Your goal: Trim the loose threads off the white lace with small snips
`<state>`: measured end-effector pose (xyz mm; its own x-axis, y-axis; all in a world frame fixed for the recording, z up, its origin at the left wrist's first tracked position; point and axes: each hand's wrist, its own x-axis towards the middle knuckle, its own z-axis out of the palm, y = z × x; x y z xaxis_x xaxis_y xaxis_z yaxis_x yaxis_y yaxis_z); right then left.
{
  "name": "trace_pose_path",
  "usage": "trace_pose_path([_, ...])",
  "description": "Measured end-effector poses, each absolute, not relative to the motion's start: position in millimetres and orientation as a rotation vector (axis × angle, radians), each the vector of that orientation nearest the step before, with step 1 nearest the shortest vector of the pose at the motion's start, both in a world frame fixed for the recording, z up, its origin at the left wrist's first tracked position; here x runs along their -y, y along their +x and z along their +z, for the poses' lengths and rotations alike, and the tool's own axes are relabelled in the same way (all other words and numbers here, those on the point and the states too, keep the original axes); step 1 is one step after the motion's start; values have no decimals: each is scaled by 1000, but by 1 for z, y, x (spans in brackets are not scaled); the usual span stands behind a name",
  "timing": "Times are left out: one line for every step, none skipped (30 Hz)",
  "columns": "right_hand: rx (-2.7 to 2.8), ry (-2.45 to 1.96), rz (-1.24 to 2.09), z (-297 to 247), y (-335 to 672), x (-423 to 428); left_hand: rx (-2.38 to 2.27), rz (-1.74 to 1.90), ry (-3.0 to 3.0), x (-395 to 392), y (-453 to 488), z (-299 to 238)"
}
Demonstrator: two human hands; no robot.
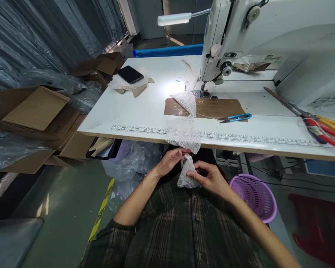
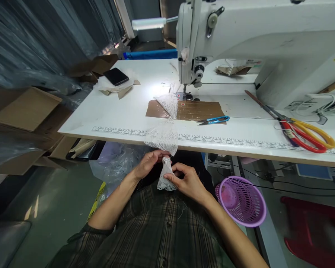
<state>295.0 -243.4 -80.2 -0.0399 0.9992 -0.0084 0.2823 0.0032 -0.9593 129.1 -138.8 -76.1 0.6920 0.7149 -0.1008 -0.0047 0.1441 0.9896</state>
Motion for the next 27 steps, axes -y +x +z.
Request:
trace_pose_path([1471, -1413, 1058, -78, 294, 245, -627, 548, 1332, 140, 129, -75])
trace_pose_path([1493, -1433, 1013, -76, 292, 245, -610, 524, 1345, 141, 130, -73])
trace_pose_path([1507, -1461, 967, -75, 291, 246, -612, 509, 1375, 142, 131, -72])
trace_pose_path([1508, -1492, 929, -76, 290, 246, -631, 506, 1418, 143, 133, -71])
trace_pose_path([1495, -1523, 910, -77, 290, 246, -662, 506, 1468, 144, 134, -71])
trace_pose_path([1469, -1547, 916, -80, 289, 246, -695, 506, 1519, 145, 135, -71])
trace_pose_path([1436, -1556, 946, -84, 289, 246, -723, 507, 1566, 145, 136, -71])
trace_pose_path([1400, -1548, 992, -87, 290, 247, -742, 510, 1604, 145, 136, -72])
trace_pose_path([1370, -1525, 1047, -90, 291, 248, -748, 512, 1635, 145, 136, -73])
trace_pose_path([1354, -1501, 1090, -90, 293, 249, -747, 517, 1657, 145, 135, -74])
trace_pose_path([1360, -1490, 1103, -88, 296, 251, -742, 524, 1672, 144, 133, -74])
trace_pose_path([1393, -1493, 1087, -82, 301, 252, -736, 532, 1684, 144, 131, -74])
trace_pose_path([1449, -1517, 1028, -73, 307, 253, -731, 536, 1695, 143, 129, -72])
trace_pose_path([1529, -1550, 923, -61, 315, 253, -725, 534, 1706, 143, 127, -70])
trace_pose_path([1614, -1555, 815, -48, 325, 251, -721, 529, 1717, 142, 125, -68])
trace_pose_path([1671, -1553, 678, -34, 337, 247, -721, 523, 1726, 142, 123, -65])
trace_pose_path([1694, -1549, 508, -20, 350, 240, -727, 512, 1733, 142, 122, -62])
trace_pose_path([1702, -1558, 311, -9, 365, 232, -736, 498, 1737, 142, 121, -58])
trace_pose_path([1745, -1581, 143, -1, 379, 222, -746, 490, 1738, 142, 121, -55])
trace_pose_path([1809, -1620, 9, 4, 393, 212, -754, 489, 1732, 143, 121, -53])
trace_pose_path([1880, -1669, -84, 6, 406, 202, -760, 494, 1723, 144, 121, -51])
trace_pose_path([1950, -1727, -124, 5, 416, 193, -762, 501, 1708, 145, 121, -50])
trace_pose_path([1983, -1769, -146, 3, 423, 187, -761, 511, 1690, 146, 122, -49])
trace_pose_path([2009, -1828, -187, 0, 426, 183, -762, 521, 1667, 147, 122, -49])
trace_pose_path([2016, -1885, -234, -3, 426, 181, -762, 528, 1644, 149, 122, -49])
trace_pose_path([2007, -1932, -289, -5, 423, 182, -763, 531, 1621, 150, 121, -49])
trace_pose_path([1982, -1962, -340, -6, 418, 184, -764, 535, 1600, 151, 121, -49])
